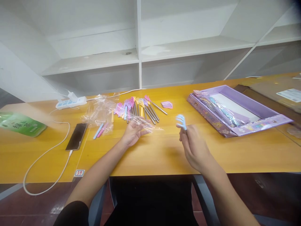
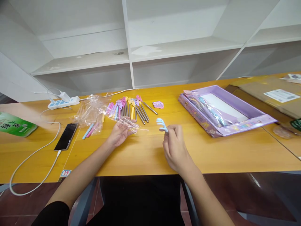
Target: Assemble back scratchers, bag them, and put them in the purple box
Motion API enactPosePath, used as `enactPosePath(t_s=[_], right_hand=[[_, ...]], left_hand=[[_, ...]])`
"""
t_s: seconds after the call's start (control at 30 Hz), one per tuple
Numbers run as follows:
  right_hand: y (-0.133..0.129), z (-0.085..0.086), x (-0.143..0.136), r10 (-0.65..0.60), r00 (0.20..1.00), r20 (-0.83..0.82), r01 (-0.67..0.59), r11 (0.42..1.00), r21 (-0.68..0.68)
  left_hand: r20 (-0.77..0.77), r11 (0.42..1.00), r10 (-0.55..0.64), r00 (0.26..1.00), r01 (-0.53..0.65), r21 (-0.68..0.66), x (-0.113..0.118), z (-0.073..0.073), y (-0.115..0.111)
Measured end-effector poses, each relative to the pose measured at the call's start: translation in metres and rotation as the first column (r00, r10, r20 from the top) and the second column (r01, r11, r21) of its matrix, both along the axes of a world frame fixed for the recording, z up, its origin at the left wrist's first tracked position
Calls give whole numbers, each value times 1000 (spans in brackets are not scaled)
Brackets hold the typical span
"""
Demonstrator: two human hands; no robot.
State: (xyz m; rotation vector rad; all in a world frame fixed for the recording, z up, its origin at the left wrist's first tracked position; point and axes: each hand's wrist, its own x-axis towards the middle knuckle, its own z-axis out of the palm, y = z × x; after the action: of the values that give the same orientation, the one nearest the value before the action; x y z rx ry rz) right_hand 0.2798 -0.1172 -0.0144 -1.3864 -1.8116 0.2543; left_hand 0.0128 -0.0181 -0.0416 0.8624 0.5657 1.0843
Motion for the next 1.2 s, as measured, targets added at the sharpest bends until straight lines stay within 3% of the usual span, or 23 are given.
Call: enactPosePath(t_s=[0.1,0.17,0.53,1.0,1.2], right_hand=[[3,10,12,159,986,47,-151,978,-143],[4,12,18,212,973,92,-195,967,-162],[-2,6,21,277,951,139,-256,955,-150],[1,13,15,344,934,96,-319,924,-211],[6,12,8,322,940,112,-291,929,-229]], left_hand=[[-20,999,-25,999,26,48,0,1,-1],[-38,997,-28,999,30,68,1,2,-2],[-54,997,38,998,-34,72,3,5,-5],[-19,998,-10,1000,11,60,10,8,-13],[-50,999,-28,998,30,37,16,0,-16]])
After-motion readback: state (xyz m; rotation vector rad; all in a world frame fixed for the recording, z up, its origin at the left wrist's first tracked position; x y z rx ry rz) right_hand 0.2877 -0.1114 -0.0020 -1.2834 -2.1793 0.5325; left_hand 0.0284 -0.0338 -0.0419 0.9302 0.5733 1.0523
